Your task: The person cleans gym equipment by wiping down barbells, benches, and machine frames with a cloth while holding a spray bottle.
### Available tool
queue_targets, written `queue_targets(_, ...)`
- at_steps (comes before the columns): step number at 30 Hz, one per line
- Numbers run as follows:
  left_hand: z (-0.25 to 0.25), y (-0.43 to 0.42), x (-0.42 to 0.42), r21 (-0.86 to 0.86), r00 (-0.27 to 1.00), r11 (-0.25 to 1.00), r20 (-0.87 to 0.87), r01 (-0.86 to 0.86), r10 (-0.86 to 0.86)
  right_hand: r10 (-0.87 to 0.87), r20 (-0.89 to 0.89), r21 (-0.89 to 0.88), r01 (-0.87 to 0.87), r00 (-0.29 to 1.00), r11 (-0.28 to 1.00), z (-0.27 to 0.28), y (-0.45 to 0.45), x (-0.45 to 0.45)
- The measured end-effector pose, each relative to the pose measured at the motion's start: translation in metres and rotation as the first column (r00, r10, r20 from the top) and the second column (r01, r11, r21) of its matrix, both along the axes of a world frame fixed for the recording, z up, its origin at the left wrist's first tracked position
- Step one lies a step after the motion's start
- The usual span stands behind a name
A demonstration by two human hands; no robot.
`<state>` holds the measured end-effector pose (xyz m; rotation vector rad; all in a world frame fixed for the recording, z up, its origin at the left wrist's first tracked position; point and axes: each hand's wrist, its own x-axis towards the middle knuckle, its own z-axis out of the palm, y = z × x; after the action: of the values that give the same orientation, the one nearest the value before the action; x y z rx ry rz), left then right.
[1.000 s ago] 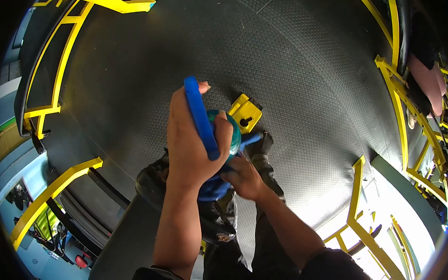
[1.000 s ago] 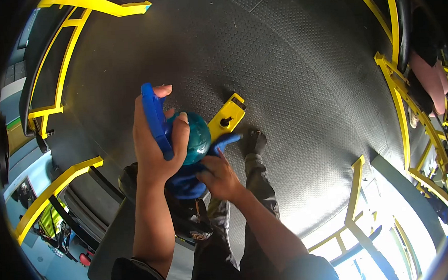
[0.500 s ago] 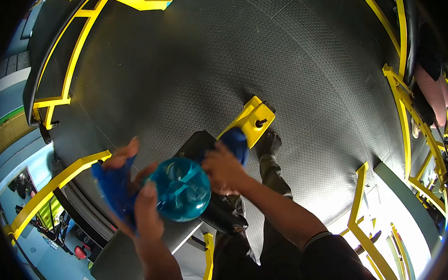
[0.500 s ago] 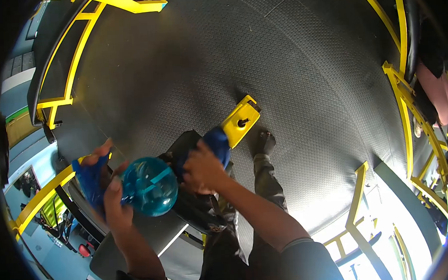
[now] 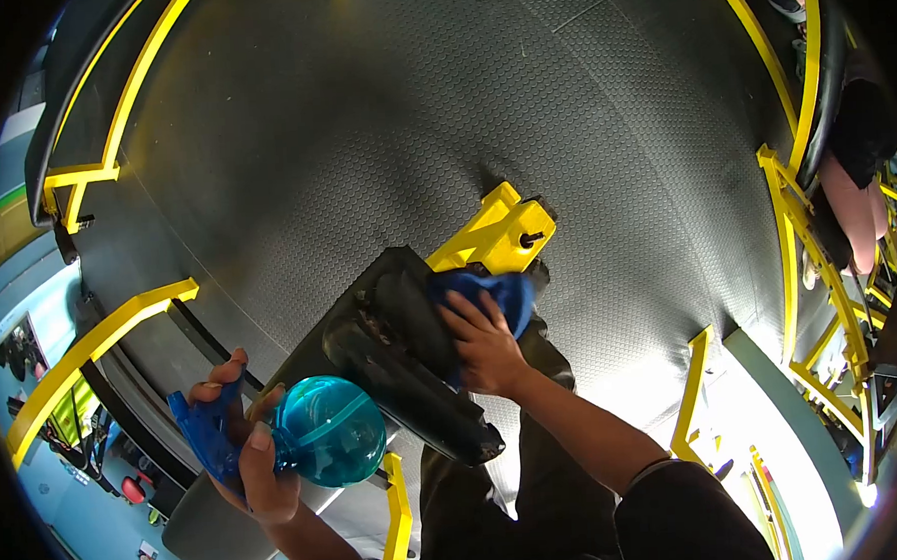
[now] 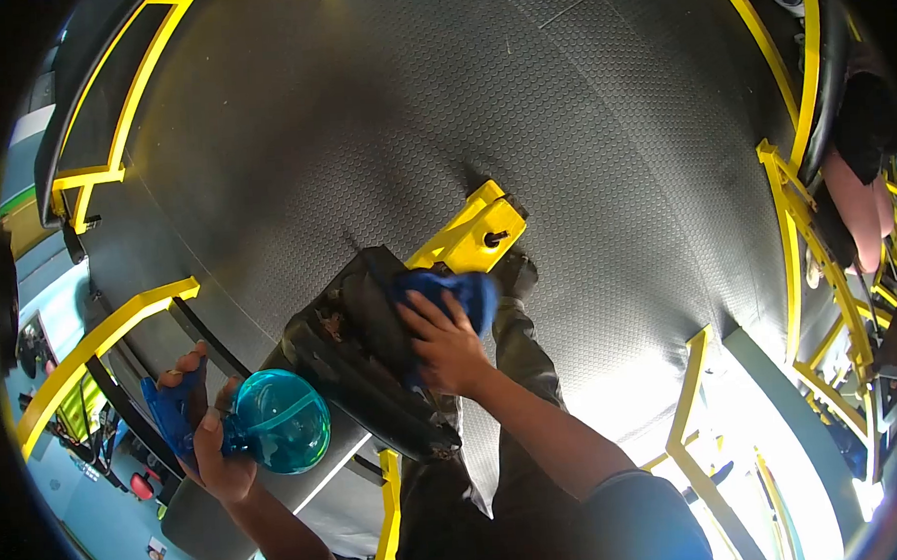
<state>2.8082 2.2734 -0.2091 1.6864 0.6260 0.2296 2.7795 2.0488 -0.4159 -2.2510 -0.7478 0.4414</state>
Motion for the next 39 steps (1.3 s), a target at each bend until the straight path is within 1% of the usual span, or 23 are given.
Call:
queue_targets(1,0.000,0.001,-0.001,-0.003,1.000,1.000,0.002,-0.003,0.003,0.003,0.002,-0.003,-0.003,1.000,1.000,-0.010,-0.004,-0.013)
queue_targets(3,0.002,0.003,-0.008,-0.001,0.999,0.999,-0.010,0.035,-0.035,-0.330,-0.023,0.192,0.328,0.944,0.925,-0.027,-0.008,-0.027)
queue_targets(4,0.002,0.006,-0.014,0.001,0.999,0.999,-0.012,0.043,-0.043,-0.337,-0.025,0.193,0.335,0.941,0.922,-0.029,-0.009,-0.035)
queue_targets(6,0.002,0.012,-0.037,0.104,0.983,0.980,-0.083,0.171,-0.162,-0.433,-0.362,0.286,0.541,0.825,0.791,-0.028,-0.007,-0.055)
queue_targets(8,0.001,0.014,-0.055,0.187,0.957,0.945,-0.165,0.269,-0.240,-0.507,-0.401,0.256,0.625,0.763,0.738,-0.021,-0.011,-0.088)
queue_targets(10,-0.006,0.017,-0.075,0.261,0.922,0.895,-0.243,0.361,-0.301,-0.470,-0.353,0.030,0.512,0.809,0.859,-0.014,-0.022,-0.126)
queue_targets(11,-0.013,0.019,-0.087,0.228,0.892,0.887,-0.314,0.403,-0.325,-0.474,-0.352,0.032,0.516,0.807,0.856,-0.019,-0.020,-0.135)
queue_targets(13,-0.028,0.019,-0.118,0.163,0.824,0.869,-0.437,0.468,-0.362,-0.343,-0.352,-0.112,0.325,0.871,0.939,-0.030,-0.014,-0.150)
queue_targets(15,-0.041,0.018,-0.144,0.098,0.741,0.854,-0.553,0.512,-0.381,-0.236,-0.343,-0.427,0.072,0.909,0.901,-0.080,0.020,-0.142)
queue_targets(17,-0.056,0.017,-0.179,0.029,0.663,0.855,-0.646,0.517,-0.379,-0.437,-0.101,-0.410,0.363,0.894,0.837,-0.119,0.057,-0.108)
queue_targets(18,-0.067,0.018,-0.194,-0.006,0.635,0.859,-0.671,0.512,-0.383,-0.389,-0.209,-0.342,0.306,0.897,0.889,-0.120,0.060,-0.073)
queue_targets(19,-0.072,0.006,-0.179,-0.012,0.647,0.803,-0.586,0.595,-0.488,-0.326,-0.314,-0.267,0.247,0.892,0.932,-0.116,0.060,-0.050)
queue_targets(20,-0.077,0.001,-0.182,-0.017,0.640,0.804,-0.595,0.595,-0.486,-0.325,-0.327,-0.267,0.243,0.888,0.933,-0.147,0.067,-0.067)
queue_targets(21,-0.080,-0.003,-0.187,0.033,0.634,0.764,-0.581,0.645,-0.510,-0.383,-0.642,0.087,0.559,0.665,0.825,-0.195,0.077,-0.096)
queue_targets(24,-0.088,-0.006,-0.179,0.065,0.602,0.692,-0.556,0.719,-0.573,-0.354,-0.585,0.027,0.453,0.730,0.891,-0.172,0.063,-0.075)
queue_targets(26,-0.087,-0.008,-0.168,0.024,0.569,0.676,-0.563,0.736,-0.600,-0.443,-0.445,-0.260,0.362,0.778,0.895,-0.150,0.044,-0.074)
queue_targets(28,-0.087,-0.003,-0.172,0.034,0.587,0.691,-0.559,0.722,-0.586,-0.490,-0.522,-0.317,0.374,0.698,0.871,-0.153,0.048,-0.070)
queue_targets(30,-0.093,0.002,-0.179,0.043,0.605,0.703,-0.548,0.710,-0.578,-0.406,-0.419,-0.116,0.396,0.812,0.911,-0.191,0.060,-0.071)
queue_targets(31,-0.097,0.005,-0.187,0.056,0.613,0.706,-0.548,0.706,-0.569,-0.397,-0.412,-0.105,0.390,0.820,0.915,-0.188,0.065,-0.050)
queue_targets(33,-0.103,0.013,-0.204,0.074,0.622,0.716,-0.562,0.694,-0.545,-0.434,-0.465,-0.253,0.353,0.772,0.901,-0.179,0.081,-0.004)
queue_targets(34,-0.104,0.015,-0.212,-0.014,0.595,0.741,-0.587,0.671,-0.550,-0.451,-0.493,-0.325,0.323,0.744,0.889,-0.170,0.086,0.011)
queue_targets(36,-0.107,0.014,-0.229,-0.156,0.546,0.777,-0.627,0.610,-0.555,-0.463,-0.456,-0.273,0.375,0.760,0.886,-0.160,0.089,0.019)
queue_targets(39,-0.118,0.006,-0.239,-0.221,0.521,0.795,-0.652,0.565,-0.552,-0.449,-0.393,-0.224,0.391,0.802,0.893,-0.155,0.096,0.041)
